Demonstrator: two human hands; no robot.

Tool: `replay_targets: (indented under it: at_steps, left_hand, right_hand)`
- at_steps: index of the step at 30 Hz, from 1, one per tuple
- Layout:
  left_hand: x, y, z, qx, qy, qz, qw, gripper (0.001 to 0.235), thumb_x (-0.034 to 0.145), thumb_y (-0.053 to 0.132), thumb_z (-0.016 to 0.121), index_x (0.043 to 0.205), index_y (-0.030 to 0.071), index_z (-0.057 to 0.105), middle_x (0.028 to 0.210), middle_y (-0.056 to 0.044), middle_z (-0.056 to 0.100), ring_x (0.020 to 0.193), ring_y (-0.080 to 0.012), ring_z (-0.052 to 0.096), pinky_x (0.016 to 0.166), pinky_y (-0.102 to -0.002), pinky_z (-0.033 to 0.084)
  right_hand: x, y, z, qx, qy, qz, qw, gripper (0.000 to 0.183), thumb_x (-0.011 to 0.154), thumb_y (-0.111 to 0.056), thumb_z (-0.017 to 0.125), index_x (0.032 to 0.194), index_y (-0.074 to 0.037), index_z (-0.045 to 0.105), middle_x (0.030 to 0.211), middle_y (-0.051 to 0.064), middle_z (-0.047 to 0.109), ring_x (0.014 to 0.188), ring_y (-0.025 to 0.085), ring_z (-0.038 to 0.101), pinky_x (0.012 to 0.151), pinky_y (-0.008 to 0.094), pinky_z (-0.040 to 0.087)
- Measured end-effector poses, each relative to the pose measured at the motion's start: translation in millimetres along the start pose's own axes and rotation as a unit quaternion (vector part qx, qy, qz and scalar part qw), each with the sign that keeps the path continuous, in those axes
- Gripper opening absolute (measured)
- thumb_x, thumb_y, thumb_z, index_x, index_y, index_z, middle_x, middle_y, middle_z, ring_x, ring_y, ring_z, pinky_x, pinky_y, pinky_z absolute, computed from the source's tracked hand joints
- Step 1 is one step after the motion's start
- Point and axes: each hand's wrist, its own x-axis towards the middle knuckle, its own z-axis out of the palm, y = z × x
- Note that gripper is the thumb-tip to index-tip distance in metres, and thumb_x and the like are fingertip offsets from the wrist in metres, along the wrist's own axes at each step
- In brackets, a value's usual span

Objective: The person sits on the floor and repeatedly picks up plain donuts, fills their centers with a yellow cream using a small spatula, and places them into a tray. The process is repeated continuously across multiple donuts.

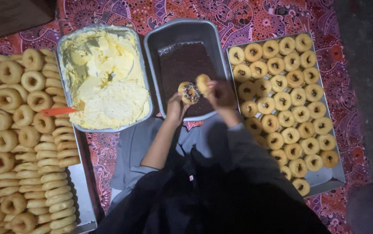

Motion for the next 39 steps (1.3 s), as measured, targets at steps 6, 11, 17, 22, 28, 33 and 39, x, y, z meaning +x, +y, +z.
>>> replay_targets:
  at_steps: [6,11,17,22,28,33,39]
  left_hand:
    - [-24.7,23.8,12.4,-0.216,-0.102,-0.017,0.971,0.035,0.105,0.009,0.033,0.131,-0.003,0.053,0.125,-0.019,0.066,0.112,-0.0301,0.068,0.1,-0.046,0.056]
    - [-31.7,38.1,16.7,-0.09,-0.094,-0.056,0.99,0.032,0.106,0.016,0.043,0.128,-0.001,0.056,0.126,-0.02,0.063,0.111,-0.0301,0.068,0.097,-0.049,0.057]
    - [-49.3,38.8,-12.0,0.526,0.084,0.394,0.749,0.032,0.092,0.022,0.074,0.116,0.002,0.074,0.132,-0.035,0.057,0.122,-0.0496,0.054,0.103,-0.049,0.043]
    - [-122.4,26.2,-81.1,0.436,0.061,0.345,0.829,0.018,0.102,0.012,0.06,0.111,0.002,0.071,0.116,-0.018,0.071,0.112,-0.0332,0.068,0.101,-0.04,0.052]
    - [-206.0,6.7,-137.5,0.631,0.052,0.415,0.654,0.009,0.095,0.008,0.065,0.101,0.005,0.072,0.12,-0.015,0.071,0.115,-0.0344,0.064,0.105,-0.046,0.045]
    - [-195.5,5.8,-122.7,0.63,0.044,0.382,0.675,0.011,0.101,0.009,0.064,0.106,0.004,0.072,0.115,-0.013,0.072,0.113,-0.0342,0.064,0.105,-0.046,0.042]
    - [-187.6,4.6,8.9,0.528,-0.111,0.105,0.835,0.024,0.102,0.02,0.058,0.119,0.006,0.068,0.108,-0.013,0.071,0.093,-0.0336,0.067,0.081,-0.042,0.052]
  right_hand:
    - [0.8,-81.3,18.4,-0.096,0.046,-0.173,0.979,0.042,0.088,-0.012,0.078,0.128,-0.012,0.066,0.126,0.01,0.067,0.113,0.028,0.066,0.093,0.039,0.056]
    - [-2.0,-56.7,12.1,0.464,-0.04,0.363,0.807,0.042,0.088,-0.02,0.068,0.128,-0.014,0.056,0.122,0.012,0.065,0.11,0.031,0.067,0.089,0.047,0.059]
    - [-54.8,54.2,-39.5,0.323,0.049,0.156,0.932,0.031,0.091,-0.02,0.066,0.118,-0.01,0.055,0.112,0.01,0.062,0.098,0.026,0.064,0.078,0.041,0.056]
    - [-180.7,117.6,-176.6,0.362,0.276,0.251,0.854,0.017,0.09,-0.021,0.065,0.103,-0.015,0.057,0.092,0.006,0.06,0.072,0.023,0.06,0.056,0.034,0.047]
    - [-348.6,138.0,-343.0,0.377,0.547,0.192,0.723,0.012,0.085,-0.009,0.065,0.096,-0.009,0.059,0.089,0.004,0.066,0.077,0.019,0.072,0.063,0.036,0.063]
    - [-406.3,137.1,-422.3,0.134,0.551,0.196,0.8,0.009,0.084,-0.003,0.064,0.093,-0.002,0.065,0.085,0.01,0.071,0.069,0.02,0.066,0.062,0.034,0.055]
    - [-405.0,159.9,-441.2,-0.037,0.298,0.365,0.881,0.015,0.08,-0.001,0.061,0.089,0.005,0.071,0.082,0.013,0.074,0.071,0.022,0.071,0.067,0.034,0.056]
